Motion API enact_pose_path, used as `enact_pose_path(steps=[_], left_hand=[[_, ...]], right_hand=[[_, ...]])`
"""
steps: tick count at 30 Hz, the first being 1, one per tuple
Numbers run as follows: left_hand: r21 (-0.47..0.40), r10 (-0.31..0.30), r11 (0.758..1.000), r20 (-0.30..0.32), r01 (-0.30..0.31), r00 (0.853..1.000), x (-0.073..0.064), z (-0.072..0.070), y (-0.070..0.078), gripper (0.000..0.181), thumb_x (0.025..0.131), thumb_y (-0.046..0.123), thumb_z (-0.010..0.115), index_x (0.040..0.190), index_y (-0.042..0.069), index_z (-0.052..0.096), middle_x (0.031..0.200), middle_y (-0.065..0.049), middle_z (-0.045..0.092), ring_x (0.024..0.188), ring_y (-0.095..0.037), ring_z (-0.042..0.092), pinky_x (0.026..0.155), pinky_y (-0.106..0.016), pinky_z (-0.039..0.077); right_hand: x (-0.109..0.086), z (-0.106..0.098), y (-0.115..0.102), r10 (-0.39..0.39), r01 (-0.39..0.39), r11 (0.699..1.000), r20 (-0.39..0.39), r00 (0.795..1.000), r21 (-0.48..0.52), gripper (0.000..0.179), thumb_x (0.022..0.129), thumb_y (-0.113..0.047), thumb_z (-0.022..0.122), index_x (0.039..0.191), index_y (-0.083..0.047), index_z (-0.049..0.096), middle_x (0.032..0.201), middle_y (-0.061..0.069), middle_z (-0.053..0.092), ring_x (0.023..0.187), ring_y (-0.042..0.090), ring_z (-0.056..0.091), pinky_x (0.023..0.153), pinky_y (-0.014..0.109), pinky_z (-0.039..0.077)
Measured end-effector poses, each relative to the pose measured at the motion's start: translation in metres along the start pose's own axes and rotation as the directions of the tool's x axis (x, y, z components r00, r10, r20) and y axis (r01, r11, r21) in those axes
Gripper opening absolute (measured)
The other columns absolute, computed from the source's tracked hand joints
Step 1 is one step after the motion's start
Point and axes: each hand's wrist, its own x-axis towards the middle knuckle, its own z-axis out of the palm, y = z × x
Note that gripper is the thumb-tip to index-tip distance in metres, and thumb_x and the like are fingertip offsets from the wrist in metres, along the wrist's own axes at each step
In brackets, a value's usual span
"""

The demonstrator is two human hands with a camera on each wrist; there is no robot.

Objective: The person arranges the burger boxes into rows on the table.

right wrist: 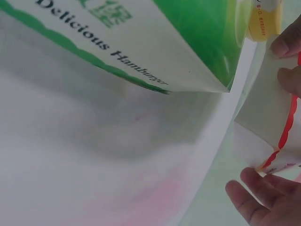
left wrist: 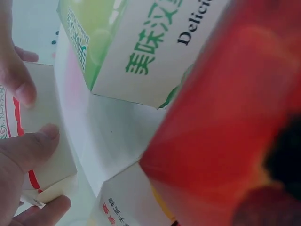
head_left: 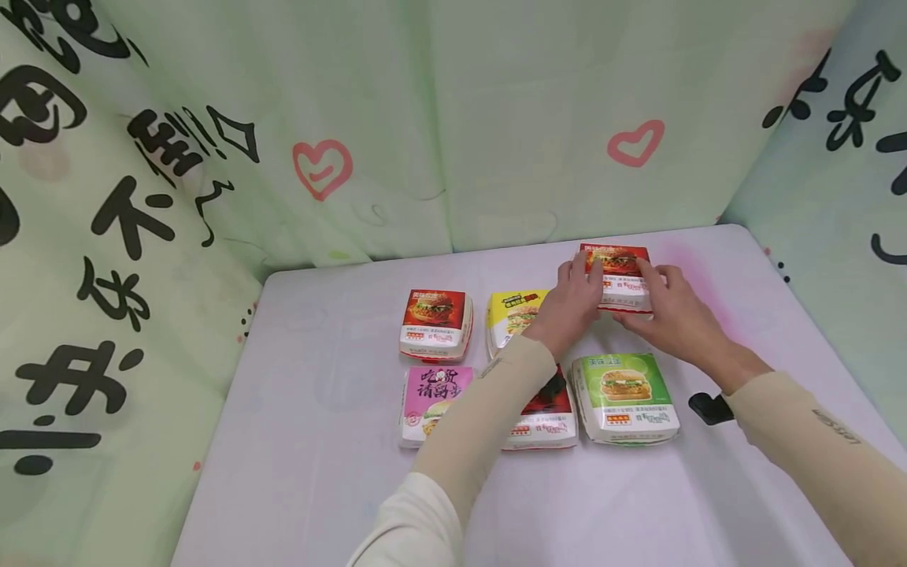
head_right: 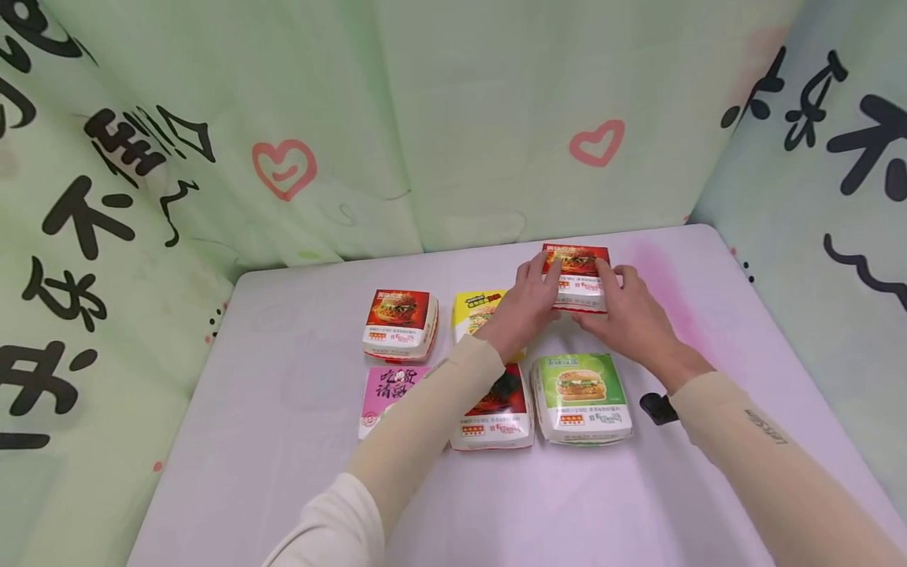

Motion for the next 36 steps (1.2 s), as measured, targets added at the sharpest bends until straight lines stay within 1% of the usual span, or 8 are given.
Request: enact_pose_path(steps=[4, 8, 15, 21, 26, 29, 31, 36], left_hand=[[0.044, 0.019, 0.999, -0.001, -0.019, 1.0, -0.006, -0.001, -0.001, 0.077, 0.092, 0.041, 0.067, 0.152, 0.007, 0.034, 0.158, -0.013, 0.032, 0.142, -0.026, 0.037, 0.089, -0.015, 0.054], [0.06, 0.055, 0.997, 0.012, -0.055, 0.998, -0.012, -0.003, 0.001, 0.076, 0.093, 0.042, 0.065, 0.153, 0.006, 0.033, 0.159, -0.011, 0.031, 0.145, -0.026, 0.033, 0.091, -0.016, 0.054], [0.099, 0.058, 0.993, 0.025, -0.06, 0.998, -0.02, -0.005, 0.003, 0.079, 0.092, 0.046, 0.065, 0.152, 0.006, 0.033, 0.156, -0.009, 0.035, 0.144, -0.023, 0.034, 0.092, -0.017, 0.054], [0.092, 0.048, 0.994, 0.031, -0.051, 0.998, -0.022, -0.006, 0.001, 0.077, 0.09, 0.05, 0.067, 0.148, 0.01, 0.037, 0.154, -0.006, 0.036, 0.145, -0.02, 0.031, 0.091, -0.017, 0.054], [0.096, 0.007, 0.995, 0.111, -0.018, 0.994, -0.021, -0.007, 0.002, 0.089, 0.09, 0.059, 0.061, 0.156, 0.013, 0.023, 0.164, -0.006, 0.022, 0.152, -0.019, 0.021, 0.11, -0.026, 0.045], [0.129, 0.018, 0.991, 0.155, -0.039, 0.988, -0.021, -0.007, 0.003, 0.094, 0.09, 0.062, 0.057, 0.158, 0.01, 0.018, 0.166, -0.008, 0.019, 0.154, -0.019, 0.019, 0.118, -0.028, 0.035], [0.155, 0.039, 0.986, 0.165, -0.065, 0.986, -0.022, -0.006, 0.003, 0.094, 0.091, 0.062, 0.055, 0.158, 0.007, 0.019, 0.165, -0.01, 0.021, 0.153, -0.02, 0.021, 0.12, -0.028, 0.032], [0.187, 0.074, 0.977, 0.173, -0.107, 0.982, -0.024, -0.005, 0.003, 0.093, 0.092, 0.064, 0.051, 0.157, 0.005, 0.021, 0.164, -0.012, 0.024, 0.152, -0.021, 0.024, 0.121, -0.028, 0.029]], right_hand=[[0.003, -0.001, 0.001, -0.075, 0.073, 0.994, -0.026, 0.997, -0.082, 0.096, 0.082, -0.027, 0.078, 0.154, 0.002, 0.022, 0.15, 0.036, 0.024, 0.126, 0.052, 0.035, 0.102, 0.069, 0.04], [0.005, -0.001, 0.001, -0.164, 0.159, 0.971, -0.014, 0.986, -0.18, 0.103, 0.077, -0.028, 0.083, 0.153, 0.005, 0.022, 0.154, 0.034, 0.022, 0.132, 0.053, 0.031, 0.107, 0.068, 0.036], [0.006, -0.001, -0.002, -0.248, 0.249, 0.938, 0.034, 0.968, -0.24, 0.104, 0.075, -0.028, 0.086, 0.15, 0.011, 0.025, 0.154, 0.034, 0.026, 0.136, 0.053, 0.031, 0.113, 0.064, 0.031], [0.005, 0.002, -0.001, -0.28, 0.285, 0.922, 0.055, 0.958, -0.263, 0.103, 0.076, -0.028, 0.086, 0.149, 0.012, 0.026, 0.152, 0.036, 0.029, 0.134, 0.055, 0.034, 0.112, 0.064, 0.033], [0.0, 0.005, 0.001, -0.334, 0.333, 0.896, 0.049, 0.941, -0.293, 0.106, 0.072, -0.027, 0.088, 0.149, 0.011, 0.027, 0.153, 0.035, 0.03, 0.135, 0.054, 0.033, 0.111, 0.065, 0.034], [-0.002, 0.007, 0.001, -0.363, 0.359, 0.885, 0.043, 0.931, -0.297, 0.107, 0.071, -0.026, 0.089, 0.15, 0.01, 0.027, 0.153, 0.034, 0.03, 0.136, 0.054, 0.032, 0.111, 0.065, 0.034], [-0.004, 0.008, 0.0, -0.363, 0.361, 0.886, 0.049, 0.931, -0.291, 0.107, 0.071, -0.025, 0.089, 0.15, 0.009, 0.026, 0.153, 0.033, 0.03, 0.136, 0.053, 0.031, 0.111, 0.064, 0.033], [-0.005, 0.007, 0.001, -0.312, 0.327, 0.913, 0.099, 0.945, -0.243, 0.107, 0.074, -0.027, 0.086, 0.152, 0.008, 0.022, 0.156, 0.032, 0.025, 0.142, 0.051, 0.025, 0.114, 0.064, 0.029]])
